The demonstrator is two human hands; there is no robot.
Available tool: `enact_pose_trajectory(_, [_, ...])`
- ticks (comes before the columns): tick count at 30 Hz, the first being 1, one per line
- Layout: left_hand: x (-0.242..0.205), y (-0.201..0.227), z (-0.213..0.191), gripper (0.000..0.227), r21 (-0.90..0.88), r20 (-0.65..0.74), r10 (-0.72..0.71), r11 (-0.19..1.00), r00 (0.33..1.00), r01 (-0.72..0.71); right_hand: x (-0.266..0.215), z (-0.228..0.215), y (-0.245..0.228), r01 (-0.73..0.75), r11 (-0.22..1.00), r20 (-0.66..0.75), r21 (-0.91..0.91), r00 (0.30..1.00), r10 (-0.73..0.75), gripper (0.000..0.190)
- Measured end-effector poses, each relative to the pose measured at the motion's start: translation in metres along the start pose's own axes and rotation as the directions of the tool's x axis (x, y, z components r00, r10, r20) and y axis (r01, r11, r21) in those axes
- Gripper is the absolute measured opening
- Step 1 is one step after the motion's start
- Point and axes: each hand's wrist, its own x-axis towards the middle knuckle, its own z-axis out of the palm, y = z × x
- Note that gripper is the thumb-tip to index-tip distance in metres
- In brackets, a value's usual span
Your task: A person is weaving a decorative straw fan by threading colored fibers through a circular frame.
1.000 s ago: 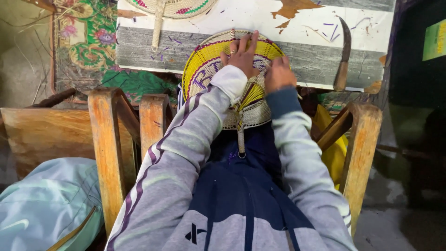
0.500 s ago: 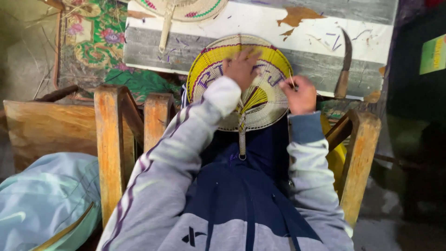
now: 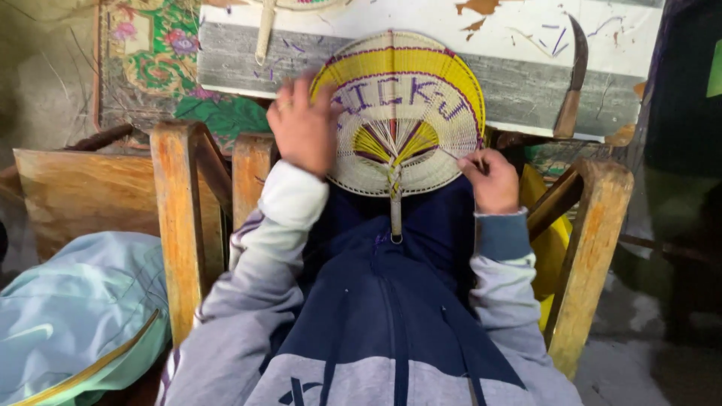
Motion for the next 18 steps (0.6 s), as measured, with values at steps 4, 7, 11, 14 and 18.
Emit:
enact_pose_trajectory(4, [-0.014, 0.099, -0.038, 0.018, -0.291, -0.012, 0.100, 0.952, 0.995, -0.099, -0.009, 0.020, -0.048, 0.150, 0.984, 0.026, 0.093, 0.988, -0.153, 0.014])
enact_pose_trajectory(7, [-0.044, 0.093, 0.011, 0.017, -0.392, 0.004, 0.435, 0.829, 0.900, -0.399, -0.015, 0.008, -0.051, 0.157, 0.985, 0.043, 0.074, 0.986, -0.161, 0.017])
enact_pose_trajectory(11, [-0.034, 0.043, 0.026, 0.010, -0.178, -0.044, 0.312, 0.932, 0.949, -0.315, -0.018, -0.015, -0.025, 0.126, 0.983, 0.049, -0.131, 0.992, -0.120, 0.014])
enact_pose_trajectory(14, [-0.039, 0.052, 0.010, 0.012, -0.228, 0.101, 0.292, 0.937, 0.951, -0.264, -0.016, 0.000, -0.031, 0.191, 0.976, 0.053, -0.100, 0.981, -0.187, 0.013])
enact_pose_trajectory(18, [-0.066, 0.099, -0.008, 0.011, -0.466, 0.155, 0.472, 0.809, 0.868, -0.358, -0.023, 0.014, -0.063, 0.319, 0.947, 0.087, -0.026, 0.945, -0.316, 0.015])
